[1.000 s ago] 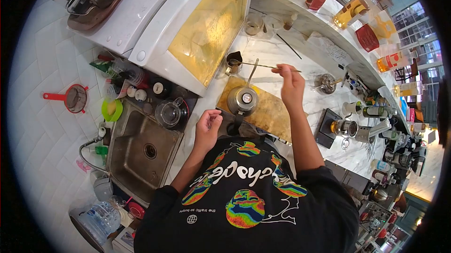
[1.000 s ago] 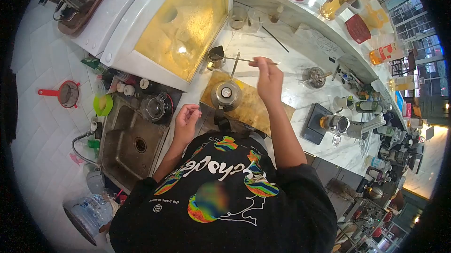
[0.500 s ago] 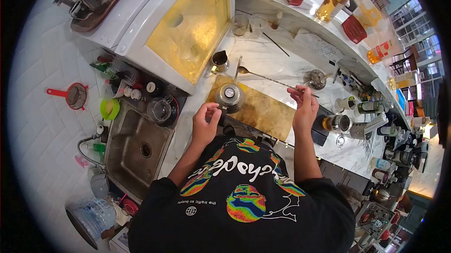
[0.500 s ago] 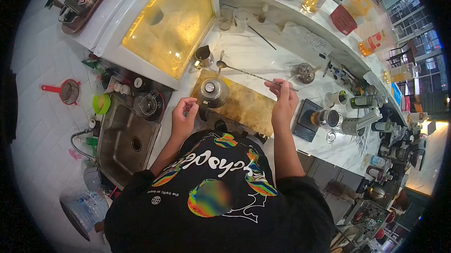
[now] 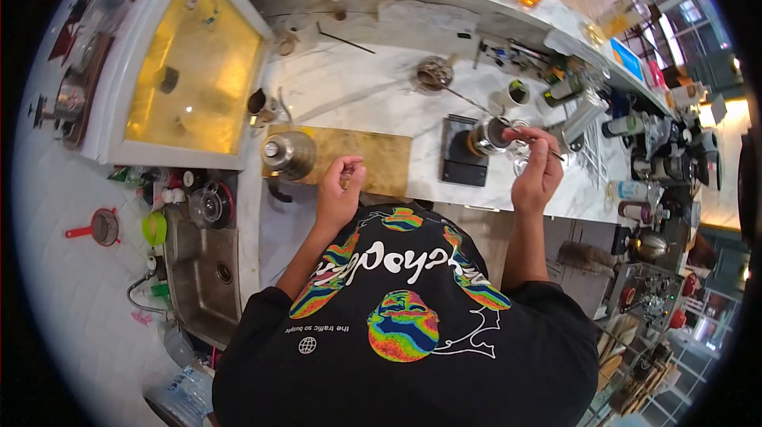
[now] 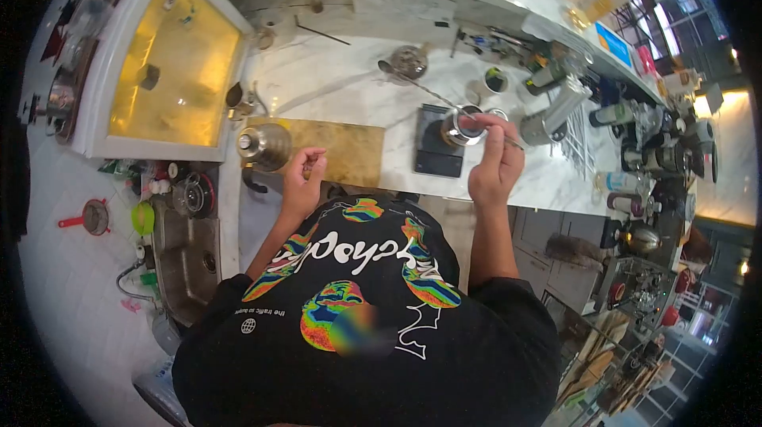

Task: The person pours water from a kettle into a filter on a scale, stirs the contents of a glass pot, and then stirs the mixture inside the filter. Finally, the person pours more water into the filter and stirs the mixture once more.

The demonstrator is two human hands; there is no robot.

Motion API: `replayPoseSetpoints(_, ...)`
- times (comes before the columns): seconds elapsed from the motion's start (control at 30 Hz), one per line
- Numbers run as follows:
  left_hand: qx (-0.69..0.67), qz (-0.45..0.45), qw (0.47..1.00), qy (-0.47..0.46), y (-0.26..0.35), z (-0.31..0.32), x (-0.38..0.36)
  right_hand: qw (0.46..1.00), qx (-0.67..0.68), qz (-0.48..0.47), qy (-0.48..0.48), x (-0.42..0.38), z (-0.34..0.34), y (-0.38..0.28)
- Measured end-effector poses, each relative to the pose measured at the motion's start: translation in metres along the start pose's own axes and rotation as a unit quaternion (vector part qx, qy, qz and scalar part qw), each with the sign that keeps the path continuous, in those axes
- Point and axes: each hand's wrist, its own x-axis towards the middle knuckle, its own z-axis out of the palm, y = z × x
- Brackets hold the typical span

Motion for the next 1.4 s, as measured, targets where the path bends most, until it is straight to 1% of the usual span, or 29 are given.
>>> replayPoseSetpoints(0.07, 0.009, 0.022, 0.999, -0.046, 0.001, 0.03, 0.003, 1.0, -0.009, -0.022, 0.017, 0.0, -0.039, 0.001)
replayPoseSetpoints(0.1, 0.016, 0.003, 0.998, -0.062, 0.0, 0.046, 0.005, 0.999, -0.014, -0.011, 0.029, -0.003, -0.054, 0.001)
replayPoseSetpoints(0.13, 0.018, 0.004, 0.998, -0.067, -0.001, 0.061, 0.006, 0.999, -0.015, -0.009, 0.035, -0.004, -0.068, 0.001)
replayPoseSetpoints(0.2, 0.013, 0.014, 0.996, -0.083, -0.001, 0.093, 0.01, 0.997, -0.066, -0.027, 0.012, -0.007, -0.093, 0.003)
replayPoseSetpoints(0.23, 0.014, 0.016, 0.996, -0.09, -0.003, 0.108, 0.012, 0.998, -0.055, -0.017, 0.014, -0.009, -0.103, 0.005)
replayPoseSetpoints(0.27, -0.007, 0.002, 0.995, -0.101, -0.006, 0.123, 0.012, 0.998, -0.058, -0.016, 0.02, -0.011, -0.113, 0.008)
replayPoseSetpoints(0.33, -0.029, -0.011, 0.992, -0.118, -0.003, 0.149, 0.014, 0.995, -0.101, -0.009, -0.015, -0.015, -0.132, 0.017)
replayPoseSetpoints(0.4, -0.031, -0.006, 0.992, -0.123, 0.001, 0.171, 0.015, 0.995, -0.097, -0.014, -0.019, -0.017, -0.146, 0.022)
replayPoseSetpoints(0.5, -0.017, -0.009, 0.991, -0.136, 0.008, 0.193, 0.02, 0.992, -0.118, -0.011, -0.051, -0.016, -0.157, 0.02)
replayPoseSetpoints(0.67, -0.023, 0.005, 0.99, -0.141, 0.008, 0.213, 0.03, 0.992, -0.114, -0.007, -0.063, -0.018, -0.165, 0.028)
replayPoseSetpoints(0.8, -0.013, -0.015, 0.988, -0.152, 0.021, 0.218, 0.037, 0.991, -0.116, -0.01, -0.062, -0.019, -0.163, 0.028)
replayPoseSetpoints(0.87, -0.009, -0.022, 0.988, -0.153, 0.021, 0.221, 0.041, 0.987, -0.134, -0.041, -0.077, -0.017, -0.162, 0.026)
replayPoseSetpoints(0.93, -0.018, -0.012, 0.99, -0.136, 0.015, 0.227, 0.046, 0.986, -0.138, -0.053, -0.081, -0.014, -0.159, 0.024)
replayPoseSetpoints(1.0, -0.014, -0.005, 0.99, -0.141, 0.012, 0.228, 0.049, 0.983, -0.147, -0.063, -0.086, -0.013, -0.156, 0.023)
replayPoseSetpoints(1.07, -0.012, 0.001, 0.989, -0.149, 0.011, 0.23, 0.052, 0.977, -0.165, -0.096, -0.091, -0.012, -0.152, 0.023)
replayPoseSetpoints(1.17, 0.044, 0.041, 0.985, -0.161, 0.009, 0.229, 0.055, 0.974, -0.189, -0.081, -0.092, -0.014, -0.149, 0.024)
replayPoseSetpoints(1.2, 0.041, 0.037, 0.985, -0.162, 0.013, 0.229, 0.056, 0.974, -0.192, -0.078, -0.096, -0.016, -0.149, 0.023)
replayPoseSetpoints(1.27, 0.038, -0.02, 0.978, -0.203, 0.02, 0.227, 0.061, 0.973, -0.201, -0.078, -0.086, -0.015, -0.147, 0.024)
replayPoseSetpoints(1.3, 0.036, 0.013, 0.982, -0.186, 0.017, 0.23, 0.062, 0.974, -0.197, -0.076, -0.084, -0.016, -0.146, 0.027)
replayPoseSetpoints(1.4, 0.047, 0.02, 0.979, -0.196, 0.007, 0.23, 0.064, 0.974, -0.211, -0.049, -0.061, -0.02, -0.142, 0.027)
